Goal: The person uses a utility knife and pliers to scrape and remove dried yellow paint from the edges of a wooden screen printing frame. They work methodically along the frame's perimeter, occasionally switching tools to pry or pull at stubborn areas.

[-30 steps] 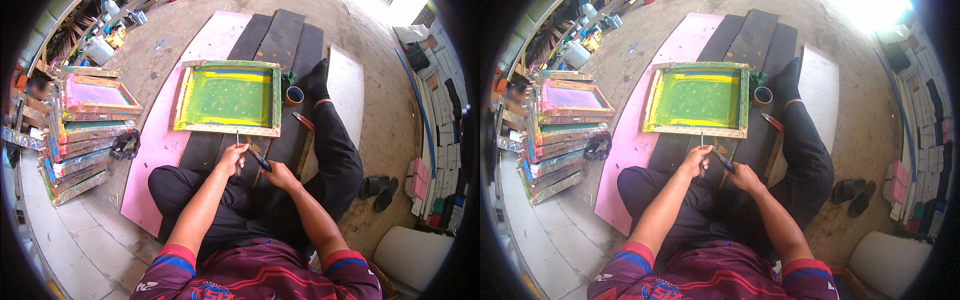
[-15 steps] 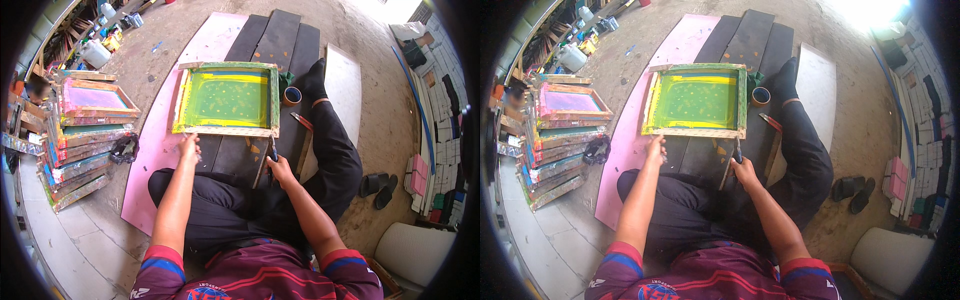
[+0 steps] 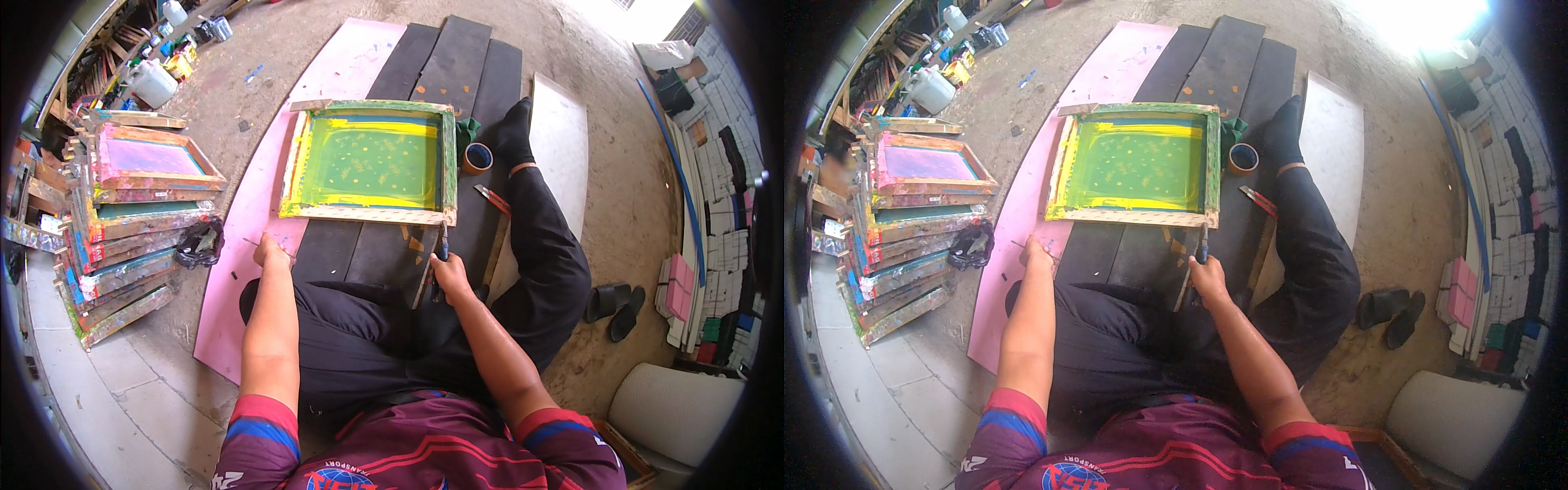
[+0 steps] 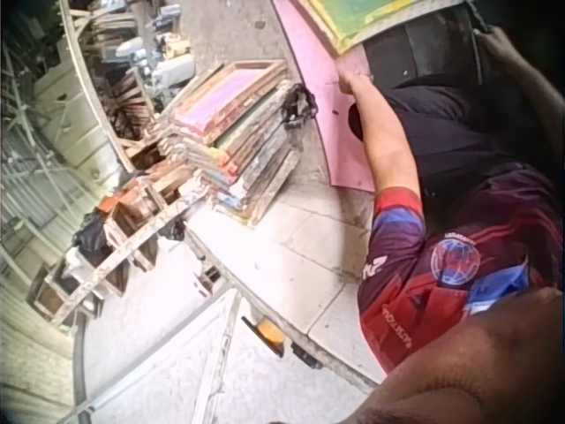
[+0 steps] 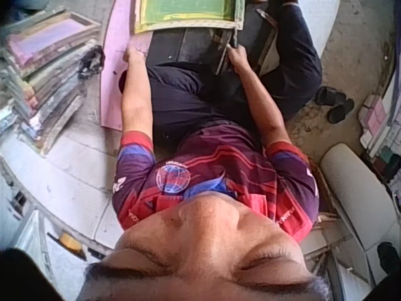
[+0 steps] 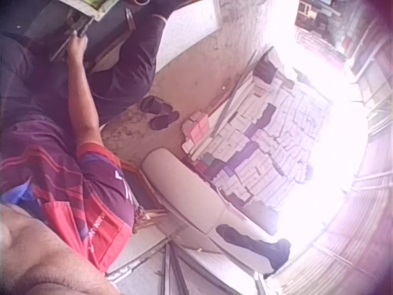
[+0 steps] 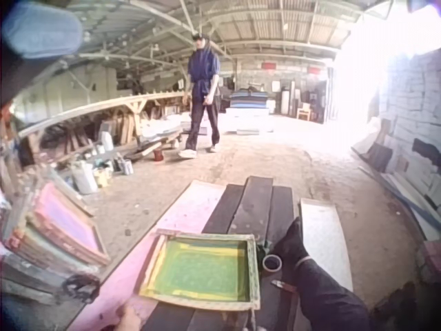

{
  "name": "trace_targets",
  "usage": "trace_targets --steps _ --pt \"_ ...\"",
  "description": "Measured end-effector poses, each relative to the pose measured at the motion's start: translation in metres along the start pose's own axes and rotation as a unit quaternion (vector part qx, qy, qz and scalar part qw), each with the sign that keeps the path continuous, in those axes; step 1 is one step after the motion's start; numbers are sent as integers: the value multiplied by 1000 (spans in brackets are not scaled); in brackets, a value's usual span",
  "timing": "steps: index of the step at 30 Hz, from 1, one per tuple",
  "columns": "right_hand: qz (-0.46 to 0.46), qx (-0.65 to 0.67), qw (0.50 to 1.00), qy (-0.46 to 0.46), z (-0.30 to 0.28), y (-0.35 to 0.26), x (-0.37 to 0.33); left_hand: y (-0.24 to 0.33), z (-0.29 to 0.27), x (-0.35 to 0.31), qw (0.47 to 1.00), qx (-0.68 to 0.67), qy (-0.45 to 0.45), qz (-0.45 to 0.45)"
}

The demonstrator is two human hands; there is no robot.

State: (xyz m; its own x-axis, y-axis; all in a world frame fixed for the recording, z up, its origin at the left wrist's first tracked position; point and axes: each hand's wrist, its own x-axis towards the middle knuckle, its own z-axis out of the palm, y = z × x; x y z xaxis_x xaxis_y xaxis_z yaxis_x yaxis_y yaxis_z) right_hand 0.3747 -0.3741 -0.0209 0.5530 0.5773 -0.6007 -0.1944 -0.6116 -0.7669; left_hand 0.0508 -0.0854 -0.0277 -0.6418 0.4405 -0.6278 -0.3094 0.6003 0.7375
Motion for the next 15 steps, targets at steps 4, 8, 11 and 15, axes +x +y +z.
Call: trace_targets --steps 4,8,11,15 --pt "8 -9 1000 8 18 -20 -14 -5 -4 -8 996 -20 -80 39" --pt "42 -4 999 31 19 -19 -11 -26 2 -61 975 44 -191 109" --pt "56 -15 997 43 23 -29 -16 -35 1 -92 955 73 -256 129" --pt "56 -9 998 34 20 -27 -12 -55 1 -115 945 90 -299 93"
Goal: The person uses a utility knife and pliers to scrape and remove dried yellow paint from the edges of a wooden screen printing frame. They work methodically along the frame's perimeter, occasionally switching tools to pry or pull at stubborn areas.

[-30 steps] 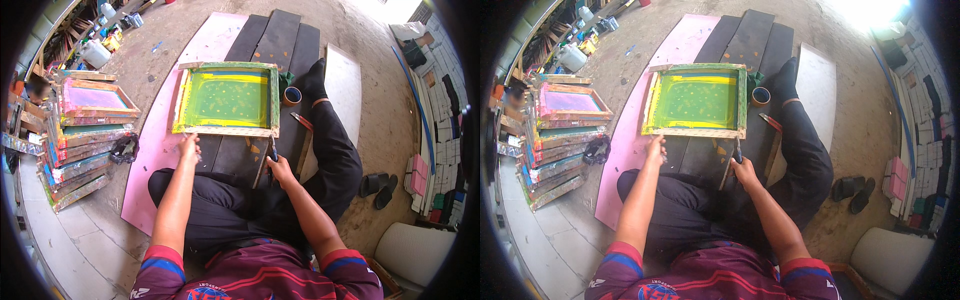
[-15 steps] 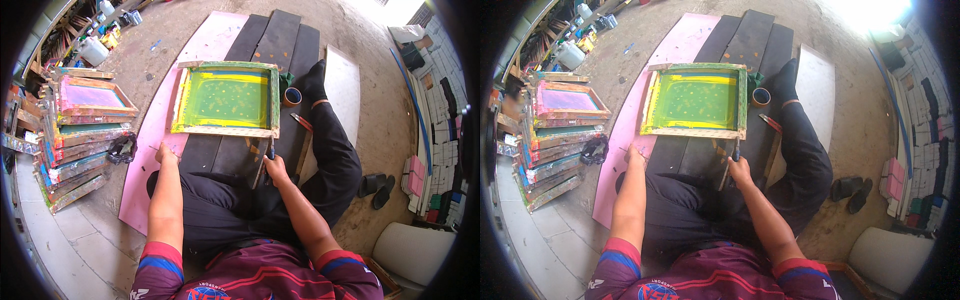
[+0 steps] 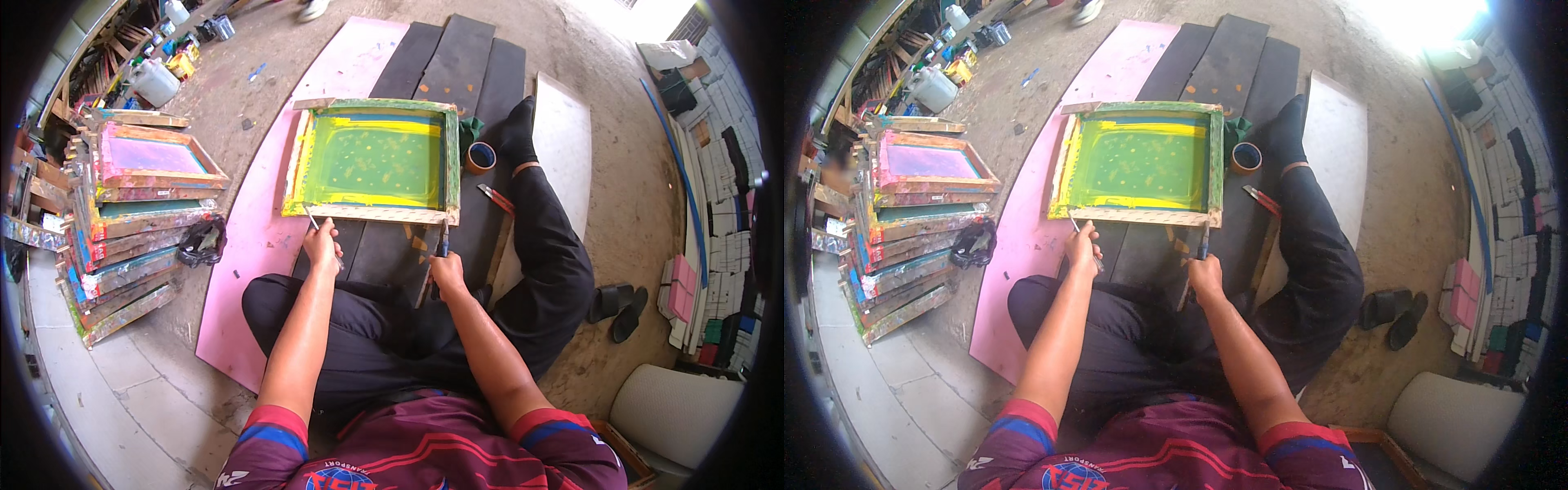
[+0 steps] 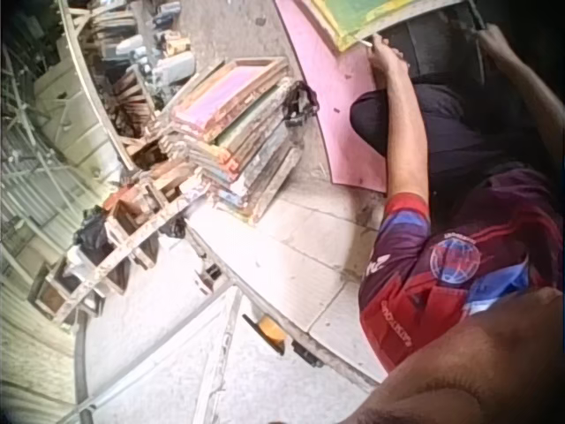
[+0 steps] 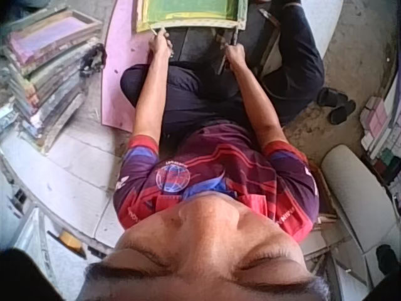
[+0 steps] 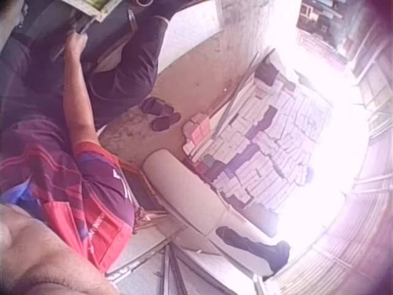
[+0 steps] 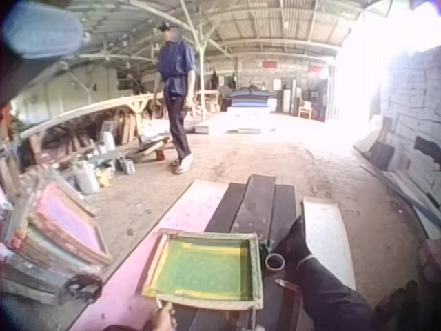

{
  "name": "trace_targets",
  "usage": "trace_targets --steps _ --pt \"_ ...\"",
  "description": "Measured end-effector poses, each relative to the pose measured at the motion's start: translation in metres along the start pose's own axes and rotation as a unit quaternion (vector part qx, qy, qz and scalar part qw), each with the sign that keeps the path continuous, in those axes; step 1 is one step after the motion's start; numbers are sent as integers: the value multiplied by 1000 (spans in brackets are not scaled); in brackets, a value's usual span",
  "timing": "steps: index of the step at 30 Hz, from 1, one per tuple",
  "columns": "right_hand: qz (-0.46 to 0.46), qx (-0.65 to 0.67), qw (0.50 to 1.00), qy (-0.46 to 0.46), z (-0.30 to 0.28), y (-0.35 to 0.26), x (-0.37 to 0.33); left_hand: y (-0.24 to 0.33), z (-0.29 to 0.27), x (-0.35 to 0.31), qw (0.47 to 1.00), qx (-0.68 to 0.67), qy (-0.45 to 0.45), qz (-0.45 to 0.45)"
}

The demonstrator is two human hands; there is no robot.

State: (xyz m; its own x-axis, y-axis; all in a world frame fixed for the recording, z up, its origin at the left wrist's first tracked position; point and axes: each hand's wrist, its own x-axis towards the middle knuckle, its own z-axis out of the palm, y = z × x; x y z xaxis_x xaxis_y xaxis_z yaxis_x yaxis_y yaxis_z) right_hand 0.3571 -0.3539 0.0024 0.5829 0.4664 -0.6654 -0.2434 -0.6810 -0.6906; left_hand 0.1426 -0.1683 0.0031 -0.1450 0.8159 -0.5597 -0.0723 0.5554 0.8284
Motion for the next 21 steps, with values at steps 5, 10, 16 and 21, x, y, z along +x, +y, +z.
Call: trace_targets --steps 5,10,16,21 --pt "-14 37 999 -27 -5 15 11 -16 8 -17 998 40 -48 -7" --pt "-27 60 996 -64 -14 18 12 -19 14 -28 996 44 -72 0" --pt "67 196 965 -161 -28 5 2 -21 20 -40 995 28 -94 -12" --pt "26 154 966 -206 -28 5 -13 -36 16 -47 979 55 -195 5"
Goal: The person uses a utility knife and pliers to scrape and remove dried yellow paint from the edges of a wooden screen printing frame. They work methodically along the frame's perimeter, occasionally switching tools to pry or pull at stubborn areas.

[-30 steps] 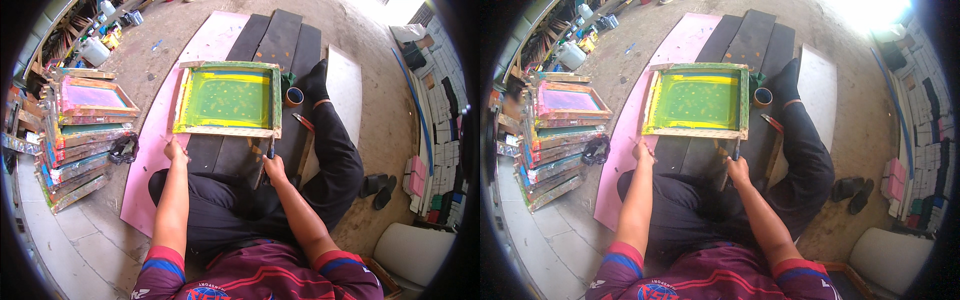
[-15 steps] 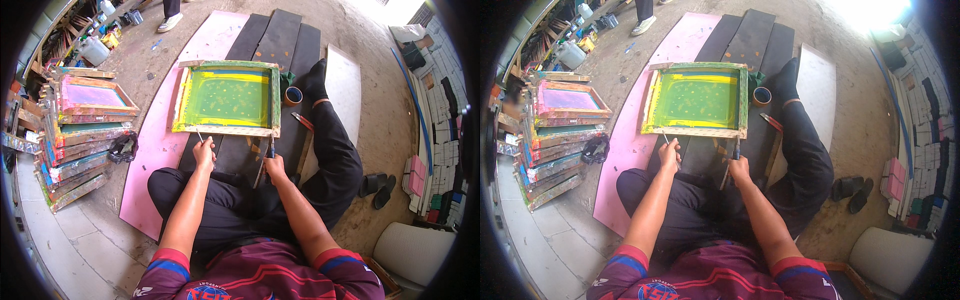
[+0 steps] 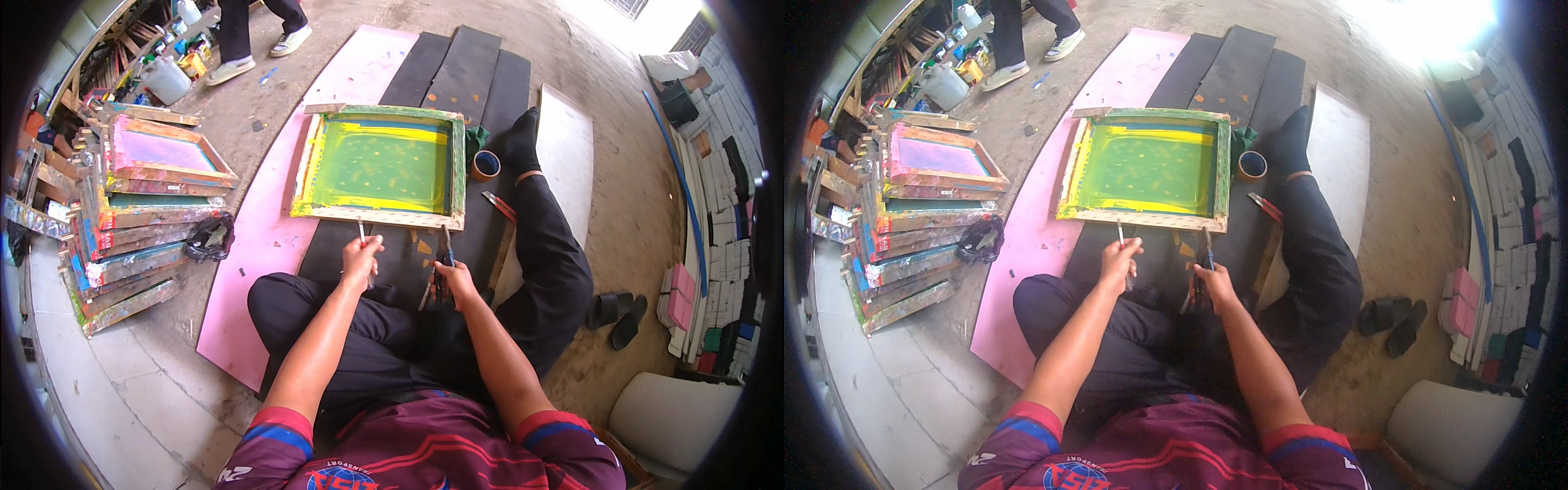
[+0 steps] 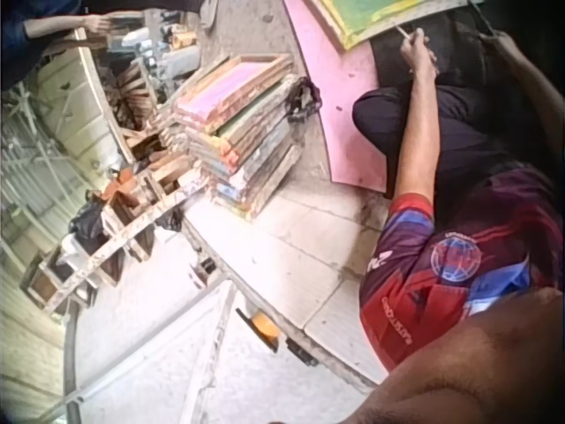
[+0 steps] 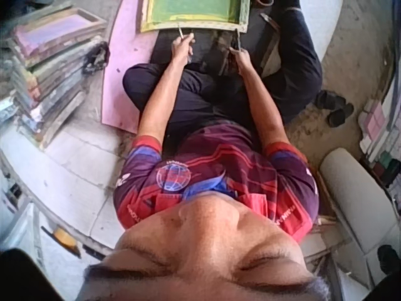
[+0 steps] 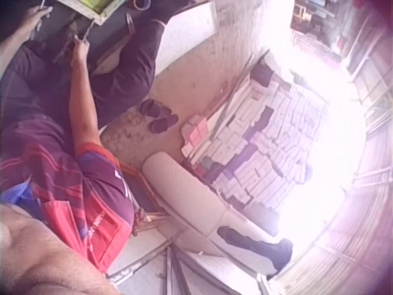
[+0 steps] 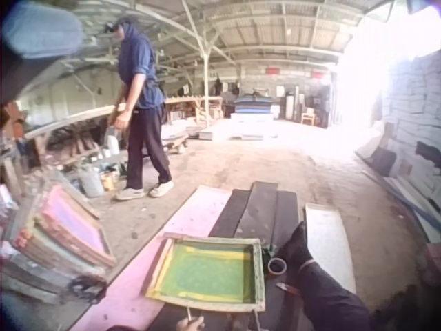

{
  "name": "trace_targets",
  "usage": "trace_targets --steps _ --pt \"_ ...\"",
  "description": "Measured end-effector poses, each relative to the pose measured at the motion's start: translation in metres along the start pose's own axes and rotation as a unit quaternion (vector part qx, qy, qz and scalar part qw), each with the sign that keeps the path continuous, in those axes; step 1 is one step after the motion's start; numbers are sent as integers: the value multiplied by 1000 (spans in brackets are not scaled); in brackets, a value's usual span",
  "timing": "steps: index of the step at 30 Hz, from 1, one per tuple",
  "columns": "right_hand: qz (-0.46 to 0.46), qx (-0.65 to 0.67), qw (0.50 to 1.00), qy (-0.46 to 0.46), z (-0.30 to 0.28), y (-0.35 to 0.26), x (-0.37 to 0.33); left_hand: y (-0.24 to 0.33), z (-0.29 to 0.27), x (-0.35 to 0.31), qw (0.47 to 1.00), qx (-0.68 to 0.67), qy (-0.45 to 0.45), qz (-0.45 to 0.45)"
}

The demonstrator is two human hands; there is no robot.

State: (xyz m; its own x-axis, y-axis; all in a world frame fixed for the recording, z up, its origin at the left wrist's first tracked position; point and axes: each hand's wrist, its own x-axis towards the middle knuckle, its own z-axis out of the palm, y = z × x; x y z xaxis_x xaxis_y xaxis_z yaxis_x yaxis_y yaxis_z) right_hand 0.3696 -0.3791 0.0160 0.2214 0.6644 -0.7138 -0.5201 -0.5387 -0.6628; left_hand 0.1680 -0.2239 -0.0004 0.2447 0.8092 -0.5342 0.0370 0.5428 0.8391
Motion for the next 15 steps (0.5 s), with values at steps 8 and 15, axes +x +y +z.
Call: trace_targets --steps 8,15 --pt "-12 -107 988 -111 48 4 -20 0 21 -11 996 21 -82 41" --pt "12 -114 986 -124 48 3 -21 -9 18 -6 996 26 -59 61"
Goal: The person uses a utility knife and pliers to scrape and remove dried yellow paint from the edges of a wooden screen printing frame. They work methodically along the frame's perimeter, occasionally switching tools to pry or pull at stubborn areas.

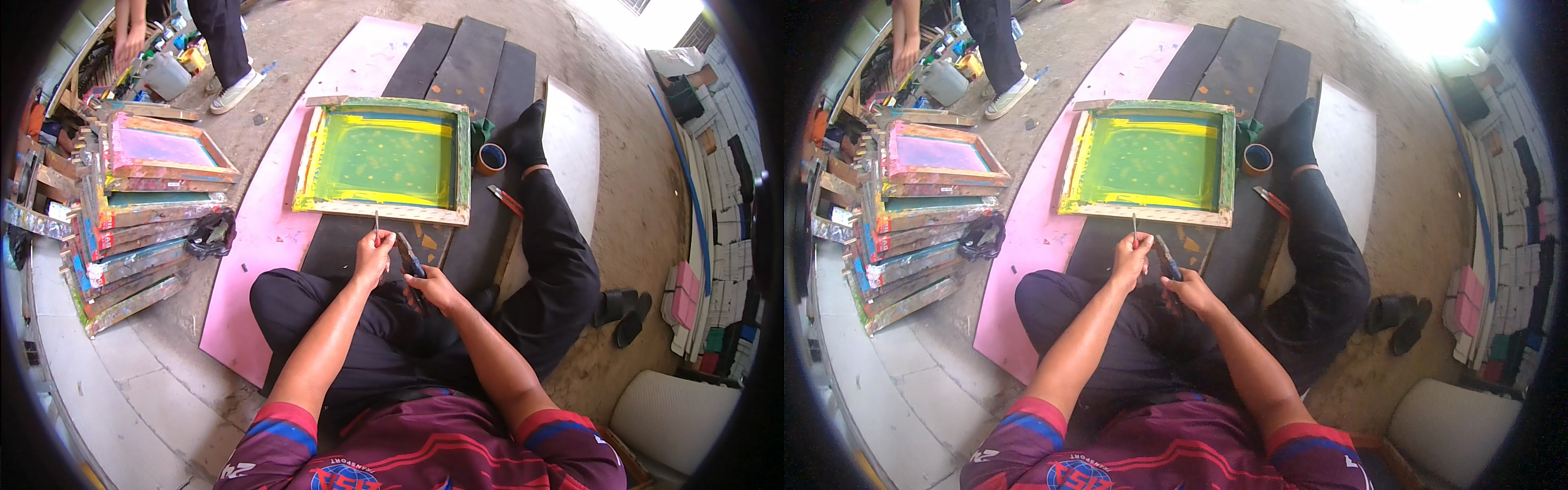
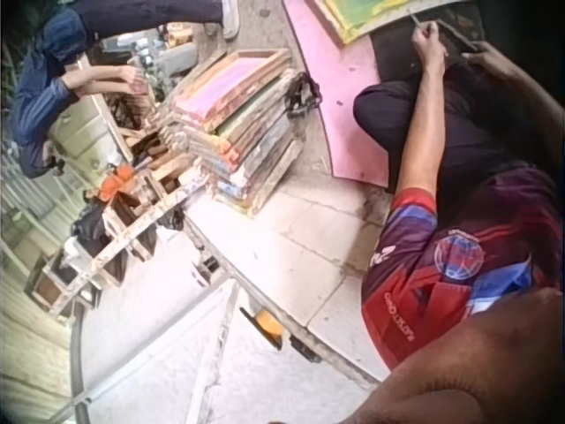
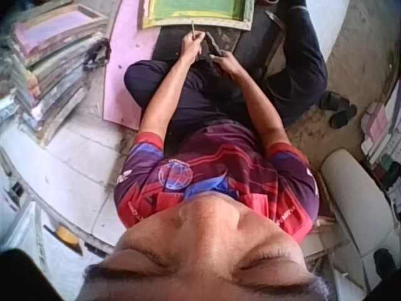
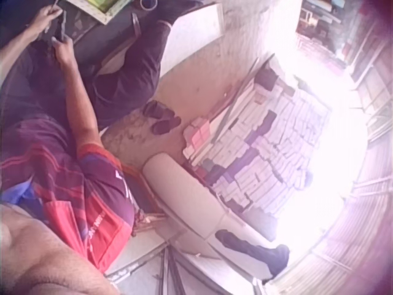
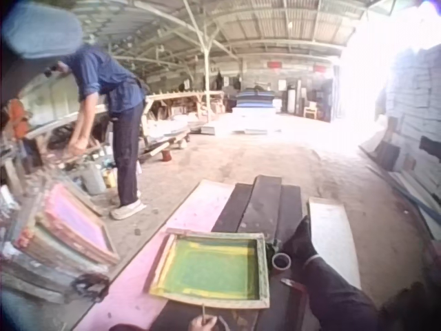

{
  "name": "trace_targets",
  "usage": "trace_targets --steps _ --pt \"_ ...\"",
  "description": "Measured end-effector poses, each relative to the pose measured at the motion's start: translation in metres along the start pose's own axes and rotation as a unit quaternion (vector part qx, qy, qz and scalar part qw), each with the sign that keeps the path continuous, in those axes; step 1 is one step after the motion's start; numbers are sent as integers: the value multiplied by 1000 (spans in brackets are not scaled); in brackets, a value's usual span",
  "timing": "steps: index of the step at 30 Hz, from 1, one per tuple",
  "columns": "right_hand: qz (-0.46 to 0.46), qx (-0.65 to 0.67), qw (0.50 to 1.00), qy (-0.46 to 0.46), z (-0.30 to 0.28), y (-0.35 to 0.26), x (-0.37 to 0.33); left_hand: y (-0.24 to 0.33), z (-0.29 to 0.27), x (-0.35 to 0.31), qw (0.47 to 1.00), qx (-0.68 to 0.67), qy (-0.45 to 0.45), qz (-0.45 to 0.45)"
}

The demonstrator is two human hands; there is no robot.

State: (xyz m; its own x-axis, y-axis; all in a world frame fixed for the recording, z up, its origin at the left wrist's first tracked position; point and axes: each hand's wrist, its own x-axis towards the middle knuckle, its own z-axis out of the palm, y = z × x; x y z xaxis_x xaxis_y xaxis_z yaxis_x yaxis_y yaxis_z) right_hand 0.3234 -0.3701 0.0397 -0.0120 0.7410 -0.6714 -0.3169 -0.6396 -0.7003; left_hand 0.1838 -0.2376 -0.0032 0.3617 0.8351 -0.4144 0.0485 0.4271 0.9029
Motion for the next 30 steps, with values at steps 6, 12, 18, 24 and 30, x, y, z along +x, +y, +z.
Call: trace_targets --steps 6,12,18,24,30 --pt "-30 -46 995 85 -19 14 11 5 -9 15 997 -27 78 4" --pt "-33 -76 969 234 -38 2 17 21 -96 61 946 -149 274 -87" --pt "-45 -121 950 283 -46 13 34 37 -155 85 873 -202 428 -119" --pt "-30 -159 944 289 -40 11 41 32 -173 91 816 -209 522 -131" --pt "-16 -148 940 306 -43 19 55 27 -174 92 813 -193 527 -153"
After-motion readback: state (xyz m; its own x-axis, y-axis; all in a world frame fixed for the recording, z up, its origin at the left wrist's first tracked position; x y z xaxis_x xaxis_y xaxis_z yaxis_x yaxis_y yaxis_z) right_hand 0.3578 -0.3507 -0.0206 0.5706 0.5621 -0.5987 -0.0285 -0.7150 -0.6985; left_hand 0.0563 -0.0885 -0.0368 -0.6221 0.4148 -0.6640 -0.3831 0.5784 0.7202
